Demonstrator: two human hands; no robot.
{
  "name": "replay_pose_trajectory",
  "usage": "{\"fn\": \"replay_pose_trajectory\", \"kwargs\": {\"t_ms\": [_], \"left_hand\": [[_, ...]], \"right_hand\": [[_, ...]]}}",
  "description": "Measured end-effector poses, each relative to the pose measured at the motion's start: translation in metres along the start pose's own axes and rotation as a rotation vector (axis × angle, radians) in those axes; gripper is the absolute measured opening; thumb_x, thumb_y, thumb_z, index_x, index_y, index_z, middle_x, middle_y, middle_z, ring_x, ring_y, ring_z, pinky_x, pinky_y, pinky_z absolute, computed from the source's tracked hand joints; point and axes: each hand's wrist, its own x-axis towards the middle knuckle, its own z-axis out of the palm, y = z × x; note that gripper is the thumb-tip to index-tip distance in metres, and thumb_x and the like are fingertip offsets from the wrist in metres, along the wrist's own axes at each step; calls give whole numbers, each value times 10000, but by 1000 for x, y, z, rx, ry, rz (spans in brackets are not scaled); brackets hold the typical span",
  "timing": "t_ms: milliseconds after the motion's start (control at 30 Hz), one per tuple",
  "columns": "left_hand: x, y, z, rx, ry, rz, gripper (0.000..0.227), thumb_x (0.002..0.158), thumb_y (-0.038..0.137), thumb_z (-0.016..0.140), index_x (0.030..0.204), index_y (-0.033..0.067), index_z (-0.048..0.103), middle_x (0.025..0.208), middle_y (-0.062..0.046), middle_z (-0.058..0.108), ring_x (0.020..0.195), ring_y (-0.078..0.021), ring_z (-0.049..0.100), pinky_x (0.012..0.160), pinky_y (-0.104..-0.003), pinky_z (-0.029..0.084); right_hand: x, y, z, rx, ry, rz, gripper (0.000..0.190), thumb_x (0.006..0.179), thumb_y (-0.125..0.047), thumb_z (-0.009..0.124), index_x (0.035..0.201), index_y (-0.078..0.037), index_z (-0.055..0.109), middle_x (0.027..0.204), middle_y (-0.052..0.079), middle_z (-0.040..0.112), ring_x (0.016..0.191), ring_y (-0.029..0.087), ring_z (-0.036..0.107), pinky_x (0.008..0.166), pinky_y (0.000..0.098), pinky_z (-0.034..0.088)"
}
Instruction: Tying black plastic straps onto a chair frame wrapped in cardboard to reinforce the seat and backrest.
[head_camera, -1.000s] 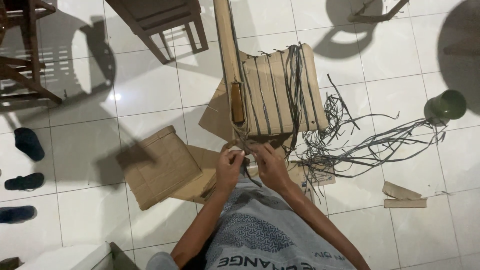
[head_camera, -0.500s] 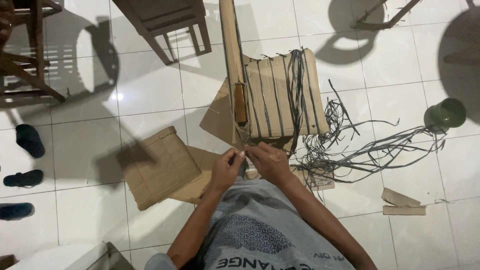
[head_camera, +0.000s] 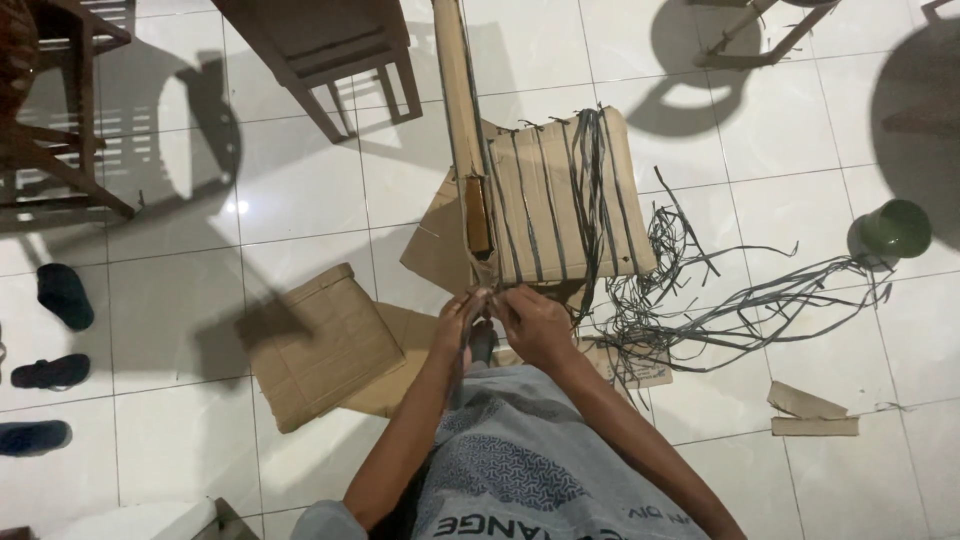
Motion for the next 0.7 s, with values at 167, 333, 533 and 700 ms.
{"fn": "replay_pose_trajectory", "kwargs": {"t_ms": [167,333,533,700], "left_hand": [[-7,0,3,-80,-91,66,209,1016,290,676,1075,94,718,947,-77,670,932,-206,606,923,-422,511],[-21,11,5,267,-96,408,204,1041,192,658,1186,56,704,1025,-124,679,971,-229,632,880,-433,558],[-37,42,-1,944,-97,977,213,895,48,725,1083,148,724,923,-43,650,900,-243,643,800,-378,555],[-43,54,-4,1076,-124,1220,176,896,146,775,800,160,628,690,-24,621,789,-245,638,763,-378,523]], "right_hand": [[6,12,3,142,-180,189,209,1036,-300,598,928,-142,683,694,83,645,618,315,699,487,440,568],[11,7,-3,122,-249,174,168,1026,-213,603,911,-108,667,676,110,633,628,350,693,501,484,552],[13,1,-13,200,-308,163,197,1060,-211,562,933,-90,653,651,129,621,576,357,657,471,520,491],[9,8,-9,288,-328,211,194,1069,-244,575,979,-111,684,605,100,609,490,295,614,460,460,492]]}}
